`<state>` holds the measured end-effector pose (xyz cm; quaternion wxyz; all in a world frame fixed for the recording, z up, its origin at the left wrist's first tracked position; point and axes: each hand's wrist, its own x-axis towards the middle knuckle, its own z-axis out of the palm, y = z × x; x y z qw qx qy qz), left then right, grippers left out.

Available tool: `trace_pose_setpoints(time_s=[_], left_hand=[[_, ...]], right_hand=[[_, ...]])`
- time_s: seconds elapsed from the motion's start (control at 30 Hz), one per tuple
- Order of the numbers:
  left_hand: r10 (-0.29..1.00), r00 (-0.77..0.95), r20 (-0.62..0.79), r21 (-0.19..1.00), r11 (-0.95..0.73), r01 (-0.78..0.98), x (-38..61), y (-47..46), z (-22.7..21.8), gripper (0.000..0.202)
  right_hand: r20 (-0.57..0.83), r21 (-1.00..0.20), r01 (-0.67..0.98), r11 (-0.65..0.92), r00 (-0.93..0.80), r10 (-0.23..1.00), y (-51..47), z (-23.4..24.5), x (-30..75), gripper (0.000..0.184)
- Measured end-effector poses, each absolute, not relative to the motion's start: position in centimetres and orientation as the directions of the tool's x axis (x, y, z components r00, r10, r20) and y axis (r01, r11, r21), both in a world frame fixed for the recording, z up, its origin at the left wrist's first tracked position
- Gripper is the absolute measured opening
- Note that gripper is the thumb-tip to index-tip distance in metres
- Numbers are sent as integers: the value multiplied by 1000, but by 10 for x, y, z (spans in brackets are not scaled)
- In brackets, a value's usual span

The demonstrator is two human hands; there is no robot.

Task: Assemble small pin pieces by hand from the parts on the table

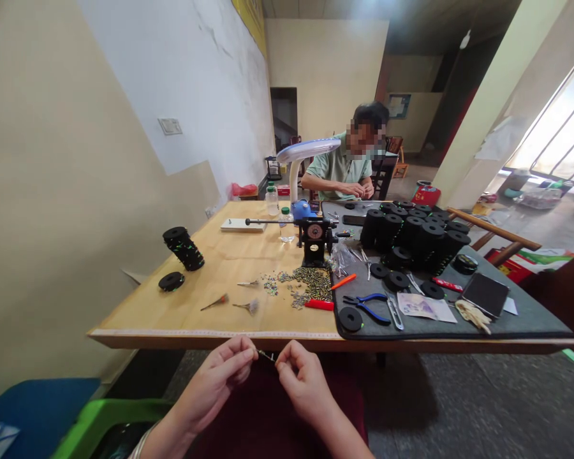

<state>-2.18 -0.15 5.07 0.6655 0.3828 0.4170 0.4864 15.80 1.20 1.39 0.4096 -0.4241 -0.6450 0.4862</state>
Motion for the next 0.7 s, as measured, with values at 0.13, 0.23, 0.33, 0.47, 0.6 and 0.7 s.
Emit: trace_pose_setpoints(time_s=[0.13, 0.23, 0.33, 0.47, 0.6, 0.7], left_hand=[[965, 197, -172, 887, 239, -394, -23, -1, 55, 24], [960, 219, -173, 878, 251, -407, -23, 0, 57, 23], [957, 232, -174, 890, 254, -379, -21, -1, 60, 24], [954, 239, -180, 908, 255, -334, -19, -2, 63, 24], [951, 241, -192, 904, 267, -333, -16, -3, 64, 25], [947, 244, -208, 893, 285, -348, -15, -3, 64, 27]], right_hand=[[146, -964, 173, 202, -291, 946, 12, 1, 164, 14], [158, -948, 222, 230, -298, 941, 11, -7, 170, 13], [223, -915, 260, 309, -314, 923, 11, -7, 175, 12], [333, -842, 310, 441, -345, 878, 11, 5, 180, 19], [397, -787, 361, 500, -323, 859, 9, 18, 176, 28], [441, -761, 377, 527, -295, 848, 9, 23, 168, 15]])
